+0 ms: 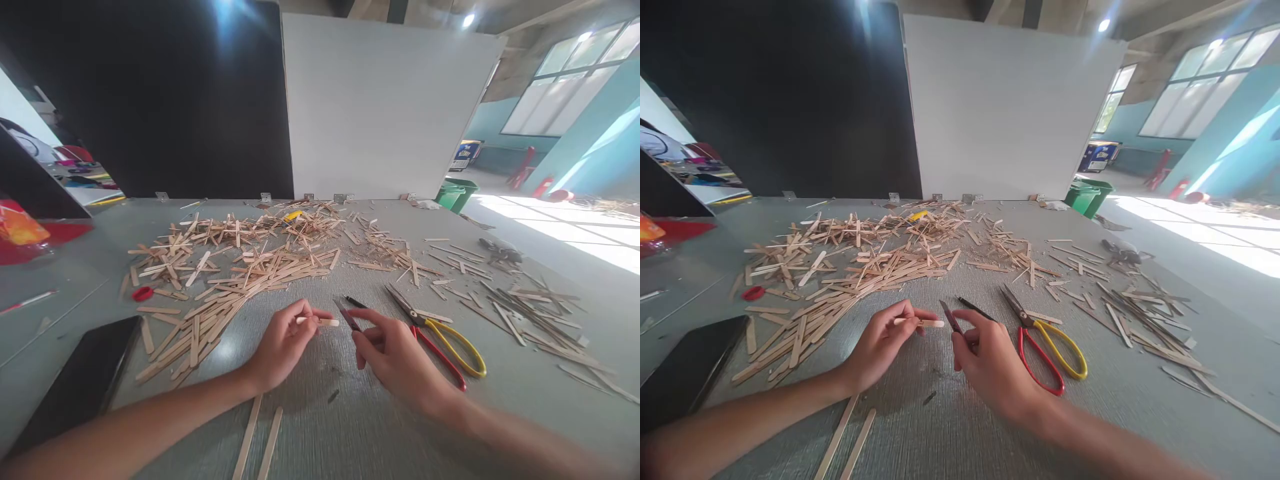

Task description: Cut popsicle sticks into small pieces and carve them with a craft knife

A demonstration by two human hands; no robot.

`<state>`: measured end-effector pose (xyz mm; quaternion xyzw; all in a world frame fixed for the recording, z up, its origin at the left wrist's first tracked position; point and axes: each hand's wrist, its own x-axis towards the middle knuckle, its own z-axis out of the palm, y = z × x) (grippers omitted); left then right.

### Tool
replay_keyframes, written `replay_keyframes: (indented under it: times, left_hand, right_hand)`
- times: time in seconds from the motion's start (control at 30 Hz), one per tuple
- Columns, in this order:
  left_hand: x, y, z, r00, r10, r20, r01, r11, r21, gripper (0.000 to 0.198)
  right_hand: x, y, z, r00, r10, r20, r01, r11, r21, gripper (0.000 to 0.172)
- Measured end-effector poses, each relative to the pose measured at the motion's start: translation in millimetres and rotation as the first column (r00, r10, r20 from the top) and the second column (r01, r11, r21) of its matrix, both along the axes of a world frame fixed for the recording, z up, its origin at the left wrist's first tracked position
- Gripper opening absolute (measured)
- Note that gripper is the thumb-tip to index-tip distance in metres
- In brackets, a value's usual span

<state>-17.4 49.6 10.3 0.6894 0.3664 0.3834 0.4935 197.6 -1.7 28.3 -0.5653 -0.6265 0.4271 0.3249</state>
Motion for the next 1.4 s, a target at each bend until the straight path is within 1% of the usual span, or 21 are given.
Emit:
replay_keyframes:
  times: [0.07,0.17,0.27,0.43,0.67,0.87,1.0,1.17,1.4]
  left_hand:
    - [0,3,-4.2,0.999,0.022,0.040,-0.021,0.999,-0.036,0.031]
    - [1,6,-8.4,0.996,0.051,0.078,-0.044,0.995,-0.090,0.026]
    - [4,7,-12.1,0.995,0.075,0.066,-0.065,0.988,-0.141,0.025]
    - [10,9,-16.7,0.996,0.093,0.010,-0.090,0.985,-0.144,0.035]
    - [10,2,-11.1,0.996,0.036,-0.083,-0.049,0.986,-0.161,0.046]
    - [8,-1,-6.0,0.990,0.021,-0.139,-0.040,0.991,-0.130,0.044]
    - [7,-1,-4.9,0.988,0.007,-0.153,-0.026,0.992,-0.123,0.044]
    - [6,-1,-6.0,0.987,-0.008,-0.161,-0.011,0.993,-0.118,0.045]
    - [7,0,-6.5,0.985,-0.023,-0.169,0.004,0.994,-0.113,0.044]
  right_hand:
    - [1,0,1.1,1.000,-0.007,-0.029,0.007,1.000,-0.011,0.041]
    - [0,-2,2.4,0.998,0.028,-0.048,-0.029,0.999,-0.026,0.038]
    - [-2,-4,3.7,0.998,0.046,-0.053,-0.049,0.998,-0.048,0.036]
    - [0,-5,2.8,0.997,0.050,-0.058,-0.053,0.997,-0.055,0.040]
    - [-2,-4,1.0,0.993,0.106,-0.046,-0.108,0.993,-0.048,0.044]
    - [-3,-8,1.2,0.995,0.095,-0.030,-0.096,0.995,-0.025,0.046]
    - [-3,-10,3.1,0.996,0.088,-0.011,-0.088,0.996,-0.027,0.045]
    - [-4,-10,6.6,0.997,0.079,0.023,-0.080,0.997,0.015,0.046]
    - [-4,-9,4.9,0.996,0.081,0.031,-0.081,0.997,0.015,0.046]
